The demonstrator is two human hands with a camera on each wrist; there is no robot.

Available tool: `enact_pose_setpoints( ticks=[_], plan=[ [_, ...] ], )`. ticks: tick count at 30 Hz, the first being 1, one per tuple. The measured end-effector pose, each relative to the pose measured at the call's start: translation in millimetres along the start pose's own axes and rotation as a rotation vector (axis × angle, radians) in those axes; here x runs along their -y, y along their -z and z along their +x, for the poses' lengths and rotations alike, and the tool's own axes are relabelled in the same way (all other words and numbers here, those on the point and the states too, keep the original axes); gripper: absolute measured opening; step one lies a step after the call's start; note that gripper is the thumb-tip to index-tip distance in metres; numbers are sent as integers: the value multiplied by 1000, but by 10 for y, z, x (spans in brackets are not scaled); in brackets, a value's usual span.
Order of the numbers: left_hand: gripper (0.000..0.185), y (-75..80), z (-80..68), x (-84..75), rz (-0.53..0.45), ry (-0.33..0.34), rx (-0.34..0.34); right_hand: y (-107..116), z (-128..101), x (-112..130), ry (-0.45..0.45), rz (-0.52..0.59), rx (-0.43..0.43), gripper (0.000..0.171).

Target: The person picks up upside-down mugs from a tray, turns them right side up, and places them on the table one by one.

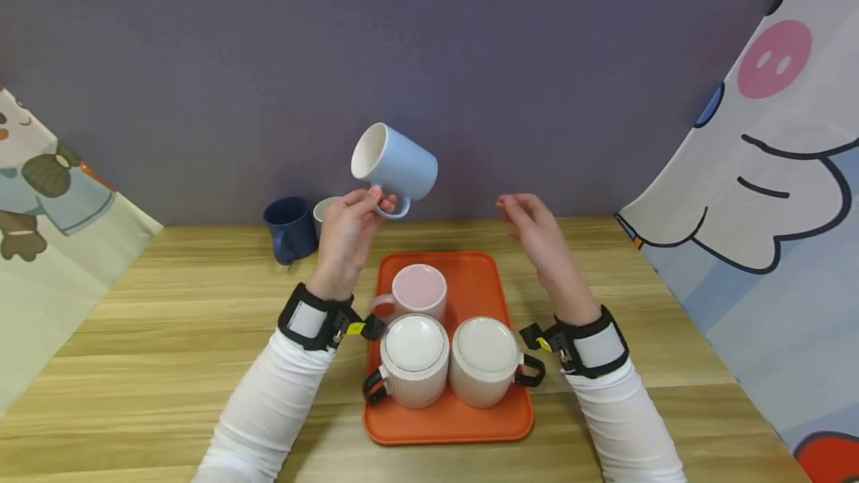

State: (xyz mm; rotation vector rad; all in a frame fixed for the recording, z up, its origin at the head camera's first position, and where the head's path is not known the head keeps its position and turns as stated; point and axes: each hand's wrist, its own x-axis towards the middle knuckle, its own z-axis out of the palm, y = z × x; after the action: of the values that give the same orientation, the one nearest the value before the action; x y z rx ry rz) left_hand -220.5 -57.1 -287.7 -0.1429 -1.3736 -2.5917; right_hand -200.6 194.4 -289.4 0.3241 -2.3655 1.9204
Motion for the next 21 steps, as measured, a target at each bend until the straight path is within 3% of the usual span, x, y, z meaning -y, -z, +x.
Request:
enact_pose_setpoints(
  ticks=[5,10,15,21],
  plan=[
    [21,54,21,12,48,-27,-25,-1,22,-115,60,-322,-104,52],
    [21,120,45,36,75,-49,-39,9,44,-240,120,-517,-175,49],
    [18,202,76,64,108,-59,-49,13,63,-363,200,-652,-227,48],
    [15,301,126,95,127,-49,-76,-1,59,-489,249,-734,-258,48]
  ],
)
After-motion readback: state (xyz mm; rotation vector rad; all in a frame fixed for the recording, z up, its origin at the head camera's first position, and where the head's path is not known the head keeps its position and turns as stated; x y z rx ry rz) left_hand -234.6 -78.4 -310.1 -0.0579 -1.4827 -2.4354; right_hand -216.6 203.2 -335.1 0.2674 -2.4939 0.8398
